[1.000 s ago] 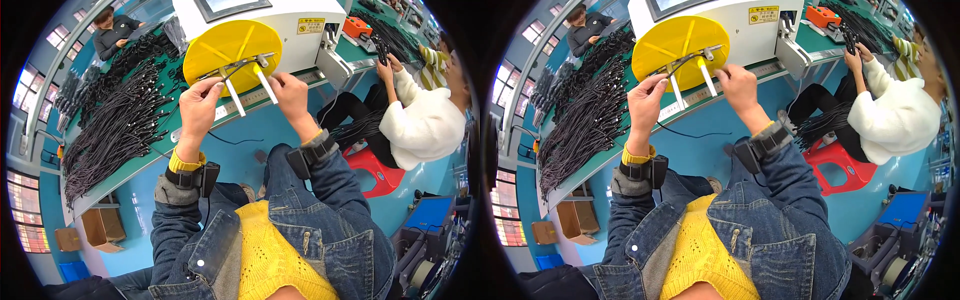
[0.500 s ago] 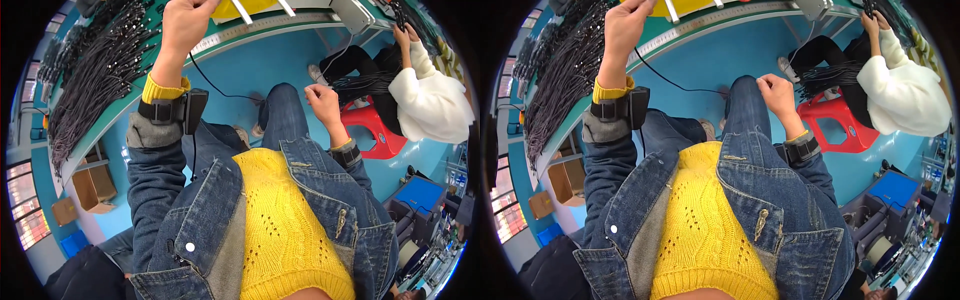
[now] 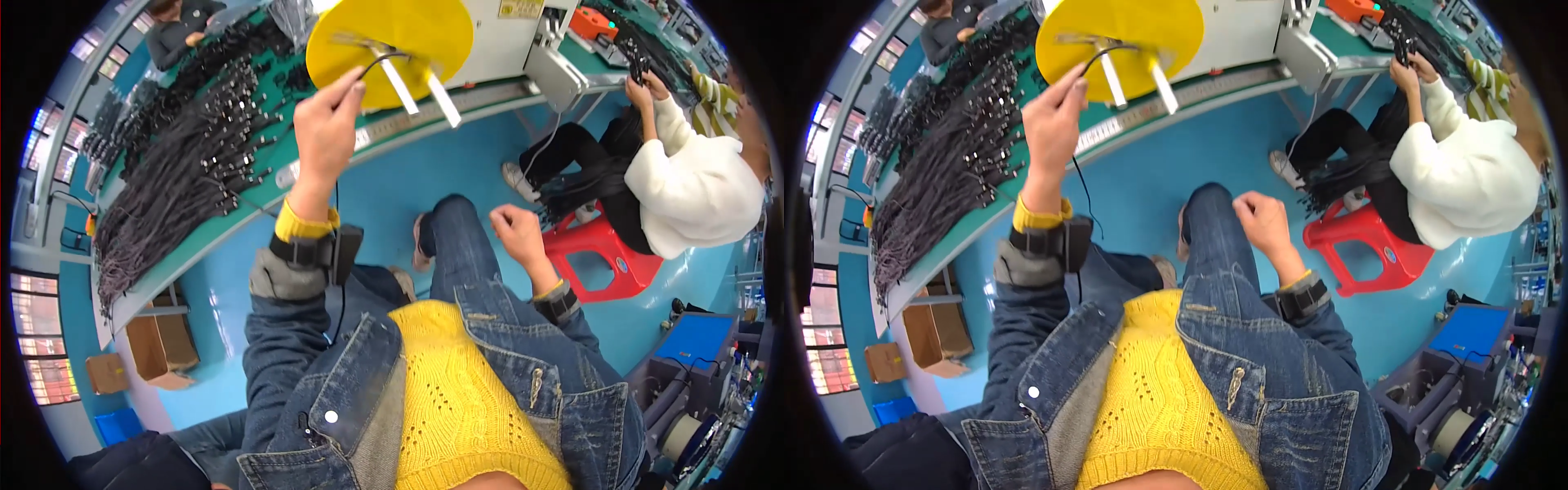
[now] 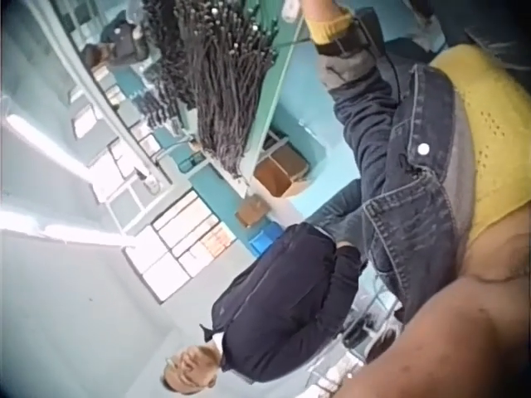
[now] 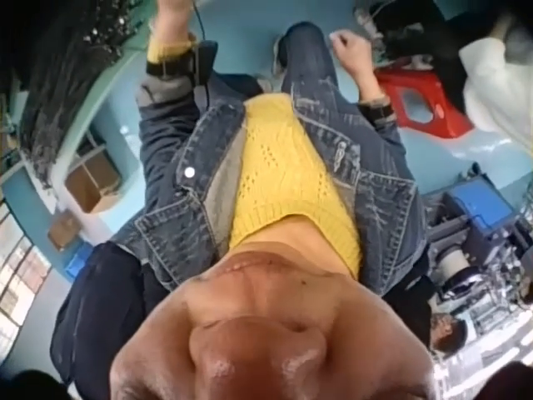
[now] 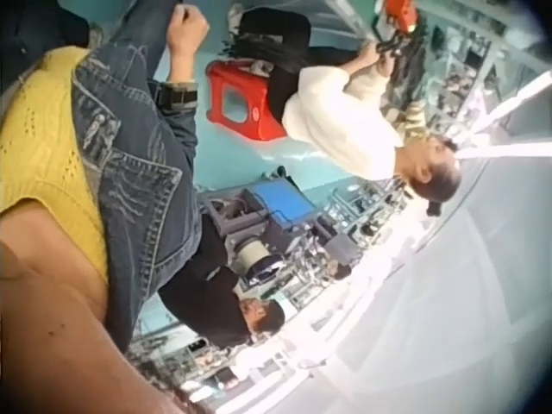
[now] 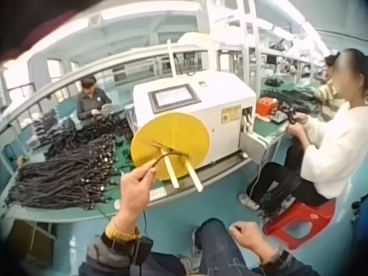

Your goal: The person picks up a cable, winds it around the pins of a machine, and removes the coiled cable. They then secure the coil with a rubber band and place it on the table, repeating the process.

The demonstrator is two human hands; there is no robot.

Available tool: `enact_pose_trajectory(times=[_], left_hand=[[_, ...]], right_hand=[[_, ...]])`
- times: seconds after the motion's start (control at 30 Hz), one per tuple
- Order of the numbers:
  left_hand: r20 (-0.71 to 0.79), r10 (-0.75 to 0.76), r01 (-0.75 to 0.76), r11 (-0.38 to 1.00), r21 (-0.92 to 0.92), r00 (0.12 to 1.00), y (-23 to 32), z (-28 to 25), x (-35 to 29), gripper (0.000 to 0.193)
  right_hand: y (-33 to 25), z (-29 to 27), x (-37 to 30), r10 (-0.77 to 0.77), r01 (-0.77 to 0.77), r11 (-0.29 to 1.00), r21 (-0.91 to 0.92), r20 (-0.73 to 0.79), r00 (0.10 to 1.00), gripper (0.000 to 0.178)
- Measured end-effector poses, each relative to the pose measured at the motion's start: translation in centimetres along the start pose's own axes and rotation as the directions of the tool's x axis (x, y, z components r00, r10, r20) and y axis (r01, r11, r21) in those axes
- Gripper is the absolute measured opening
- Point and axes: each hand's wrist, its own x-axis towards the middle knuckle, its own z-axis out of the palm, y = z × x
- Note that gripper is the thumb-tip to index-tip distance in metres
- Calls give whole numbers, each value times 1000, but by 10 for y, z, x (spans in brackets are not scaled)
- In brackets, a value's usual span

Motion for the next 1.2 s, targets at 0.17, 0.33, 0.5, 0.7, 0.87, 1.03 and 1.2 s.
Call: enact_pose_trajectory(times=[0.17, 0.33, 0.5, 0.7, 0.87, 1.03, 1.2], left_hand=[[-50, 122, -125, 991, -54, 991, -8, 4, -21, 21], [-37, 106, -109, 991, -83, 994, 1, 12, -30, 22], [-86, 175, -179, 983, -47, 981, 4, 20, -33, 24], [-8, 261, -258, 959, 119, 965, 10, 21, -37, 34], [59, 446, -433, 817, 381, 893, 26, 23, -23, 37], [210, 410, -457, 733, 503, 888, 71, 29, -15, 35], [197, 432, -464, 694, 550, 880, 62, 27, -15, 37]], right_hand=[[-5, -1, 0, 61, -61, 998, 9, 30, 998, 18], [5, 4, 2, 71, -71, 997, 2, 34, 997, 18], [10, 9, 8, 34, -33, 999, -12, 42, 999, 19], [4, 10, 12, 33, -33, 999, 7, 60, 998, 19], [-25, -5, 31, 53, -58, 996, 61, 92, 994, 17], [-94, -21, 77, -300, 322, 912, 255, -123, 946, 13], [-141, -18, 99, -381, 433, 816, 383, -207, 901, 14]])
